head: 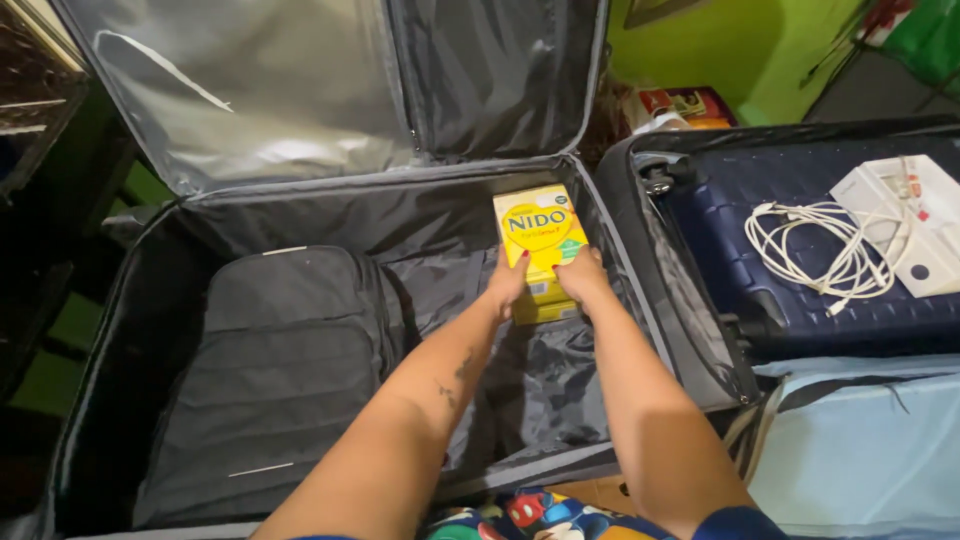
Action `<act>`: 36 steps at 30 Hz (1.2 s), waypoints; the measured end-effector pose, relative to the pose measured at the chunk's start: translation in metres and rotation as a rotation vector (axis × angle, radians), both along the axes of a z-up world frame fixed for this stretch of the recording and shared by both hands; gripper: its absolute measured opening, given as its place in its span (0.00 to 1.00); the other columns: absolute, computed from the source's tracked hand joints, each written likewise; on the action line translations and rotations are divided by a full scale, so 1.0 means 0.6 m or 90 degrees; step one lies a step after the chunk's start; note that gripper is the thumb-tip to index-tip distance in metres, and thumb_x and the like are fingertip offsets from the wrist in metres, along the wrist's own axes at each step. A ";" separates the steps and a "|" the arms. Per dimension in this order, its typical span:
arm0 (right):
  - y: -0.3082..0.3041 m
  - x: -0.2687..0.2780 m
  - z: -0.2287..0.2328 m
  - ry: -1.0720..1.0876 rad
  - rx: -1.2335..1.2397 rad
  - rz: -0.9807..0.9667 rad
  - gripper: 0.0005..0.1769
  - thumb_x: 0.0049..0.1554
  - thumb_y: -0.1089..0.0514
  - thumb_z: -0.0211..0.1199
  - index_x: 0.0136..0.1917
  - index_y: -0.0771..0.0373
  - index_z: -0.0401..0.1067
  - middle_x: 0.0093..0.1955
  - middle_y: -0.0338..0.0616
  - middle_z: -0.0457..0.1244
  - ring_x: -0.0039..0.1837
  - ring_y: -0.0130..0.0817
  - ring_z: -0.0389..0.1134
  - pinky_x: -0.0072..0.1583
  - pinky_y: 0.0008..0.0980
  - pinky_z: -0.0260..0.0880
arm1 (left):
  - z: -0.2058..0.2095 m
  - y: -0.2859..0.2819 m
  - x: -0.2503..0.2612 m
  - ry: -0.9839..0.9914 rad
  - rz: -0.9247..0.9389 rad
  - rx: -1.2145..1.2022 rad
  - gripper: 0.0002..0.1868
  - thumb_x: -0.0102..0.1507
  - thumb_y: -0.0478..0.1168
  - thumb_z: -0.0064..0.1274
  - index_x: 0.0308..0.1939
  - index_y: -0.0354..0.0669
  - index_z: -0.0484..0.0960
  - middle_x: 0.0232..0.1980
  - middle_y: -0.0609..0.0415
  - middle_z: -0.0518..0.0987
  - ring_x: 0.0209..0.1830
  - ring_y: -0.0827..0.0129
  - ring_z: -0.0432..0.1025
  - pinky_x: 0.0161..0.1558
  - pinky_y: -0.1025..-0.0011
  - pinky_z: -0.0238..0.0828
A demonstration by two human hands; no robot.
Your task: The person places a smaller hardshell suitcase, a black backpack, a box, and various items from a yellow plastic bag into a larger open suitcase.
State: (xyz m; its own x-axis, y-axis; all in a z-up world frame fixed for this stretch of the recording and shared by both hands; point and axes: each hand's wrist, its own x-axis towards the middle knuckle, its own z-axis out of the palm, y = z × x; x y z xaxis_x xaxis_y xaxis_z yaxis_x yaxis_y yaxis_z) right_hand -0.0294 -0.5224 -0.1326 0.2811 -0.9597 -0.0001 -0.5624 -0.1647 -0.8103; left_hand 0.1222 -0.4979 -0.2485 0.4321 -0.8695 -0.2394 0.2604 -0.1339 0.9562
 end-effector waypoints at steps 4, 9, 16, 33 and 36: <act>-0.007 0.006 0.003 0.237 0.062 -0.011 0.43 0.51 0.47 0.73 0.71 0.68 0.60 0.74 0.65 0.55 0.73 0.57 0.60 0.70 0.43 0.62 | 0.086 0.033 -0.018 0.002 -0.029 -0.002 0.41 0.67 0.52 0.48 0.80 0.54 0.46 0.68 0.48 0.74 0.60 0.62 0.71 0.54 0.62 0.72; 0.059 0.041 0.017 0.486 -0.039 0.247 0.57 0.56 0.33 0.70 0.79 0.65 0.44 0.81 0.60 0.44 0.80 0.64 0.43 0.75 0.47 0.47 | -0.015 -0.002 0.022 -0.050 -0.127 0.139 0.34 0.70 0.61 0.49 0.68 0.40 0.66 0.56 0.43 0.78 0.46 0.59 0.73 0.46 0.59 0.69; 0.313 0.136 0.183 0.268 -0.082 0.492 0.57 0.53 0.44 0.68 0.80 0.74 0.41 0.78 0.68 0.50 0.78 0.55 0.55 0.75 0.40 0.57 | 0.015 0.179 0.219 -0.722 -0.351 -0.219 0.17 0.61 0.46 0.53 0.51 0.44 0.82 0.47 0.41 0.86 0.47 0.51 0.79 0.57 0.52 0.67; 0.789 0.368 0.270 -0.191 0.110 0.856 0.41 0.53 0.61 0.66 0.76 0.58 0.55 0.69 0.49 0.62 0.62 0.38 0.73 0.54 0.34 0.75 | 0.432 1.104 0.253 -0.437 0.321 -0.023 0.19 0.65 0.42 0.56 0.58 0.39 0.80 0.52 0.52 0.85 0.49 0.72 0.79 0.52 0.73 0.76; 0.877 0.415 0.179 -0.173 0.184 0.956 0.33 0.56 0.64 0.64 0.73 0.58 0.62 0.66 0.50 0.65 0.63 0.39 0.73 0.60 0.34 0.74 | 0.362 1.270 0.295 -0.424 0.351 0.308 0.15 0.66 0.46 0.52 0.46 0.39 0.86 0.43 0.49 0.86 0.42 0.65 0.79 0.46 0.68 0.75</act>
State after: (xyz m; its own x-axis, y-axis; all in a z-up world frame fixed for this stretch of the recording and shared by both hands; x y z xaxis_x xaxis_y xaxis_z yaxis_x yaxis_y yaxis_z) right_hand 0.2197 0.0036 -0.0255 0.9729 0.2171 0.0798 0.1340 -0.2478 -0.9595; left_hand 0.2994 0.2642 -0.0316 0.9224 -0.3786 -0.0769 -0.1669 -0.5701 0.8044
